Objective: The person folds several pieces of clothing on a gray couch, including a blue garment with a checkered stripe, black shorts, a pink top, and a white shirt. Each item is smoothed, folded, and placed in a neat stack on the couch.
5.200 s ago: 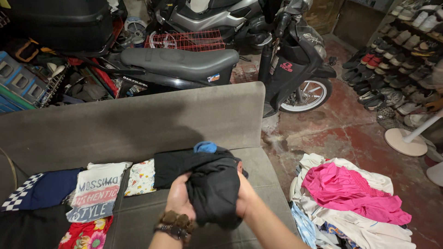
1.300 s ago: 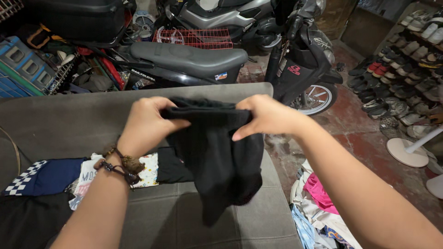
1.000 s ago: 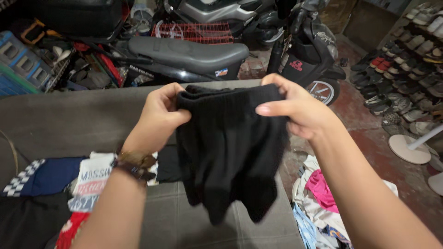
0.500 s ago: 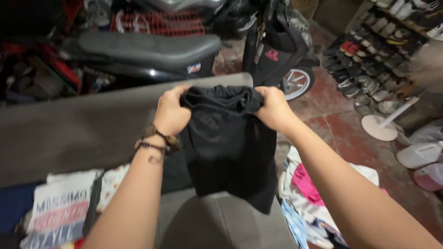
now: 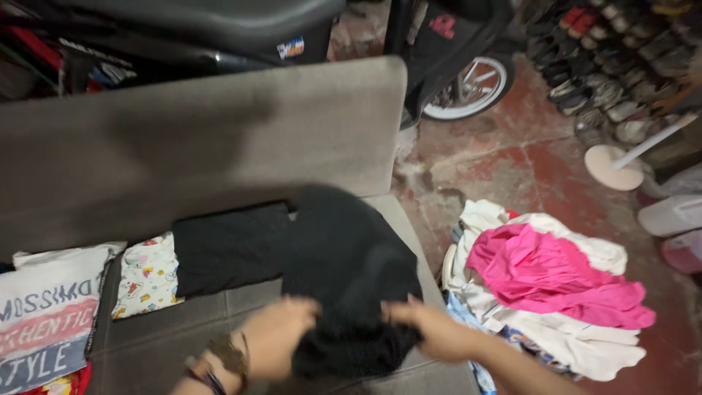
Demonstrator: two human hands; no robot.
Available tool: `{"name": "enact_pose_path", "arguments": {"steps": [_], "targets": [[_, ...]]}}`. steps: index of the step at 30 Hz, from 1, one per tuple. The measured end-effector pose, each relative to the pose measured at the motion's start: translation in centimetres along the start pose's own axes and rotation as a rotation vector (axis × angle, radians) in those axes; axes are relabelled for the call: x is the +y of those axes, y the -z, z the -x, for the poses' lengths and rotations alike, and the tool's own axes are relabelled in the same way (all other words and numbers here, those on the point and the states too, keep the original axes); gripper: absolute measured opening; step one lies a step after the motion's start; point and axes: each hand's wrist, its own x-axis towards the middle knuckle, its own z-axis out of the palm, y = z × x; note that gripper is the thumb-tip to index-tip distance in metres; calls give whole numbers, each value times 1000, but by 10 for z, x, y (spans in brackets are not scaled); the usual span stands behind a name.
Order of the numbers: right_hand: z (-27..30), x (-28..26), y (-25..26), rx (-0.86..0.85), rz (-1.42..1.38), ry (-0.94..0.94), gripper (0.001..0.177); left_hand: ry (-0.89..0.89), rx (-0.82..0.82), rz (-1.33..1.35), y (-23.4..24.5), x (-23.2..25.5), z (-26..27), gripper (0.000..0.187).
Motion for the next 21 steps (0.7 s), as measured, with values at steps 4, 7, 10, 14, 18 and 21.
{"name": "enact_pose_path", "arguments": {"steps": [4, 7, 10, 14, 18, 21], "targets": [[-1, 56, -60, -243, -185, -385, 44, 102, -336, 331, -82, -52, -1, 59], [-36, 118, -51, -198, -231, -509, 37, 424, -443, 853, -105, -114, -19, 47], [-70, 183, -22, 181, 116, -83, 38, 556, 307, 1402, -124, -174, -58, 50], [-96, 217, -53, 324, -758, -1043, 82, 1009, 680, 1632, -184, -215, -98, 60], [-111, 219, -87, 339, -382, -1127, 97, 961, 624, 1146, -232, -245, -109, 67], [-118, 214, -91, 569, -594, -976, 75, 965, 659, 1025, -253, -255, -108, 64]]}}
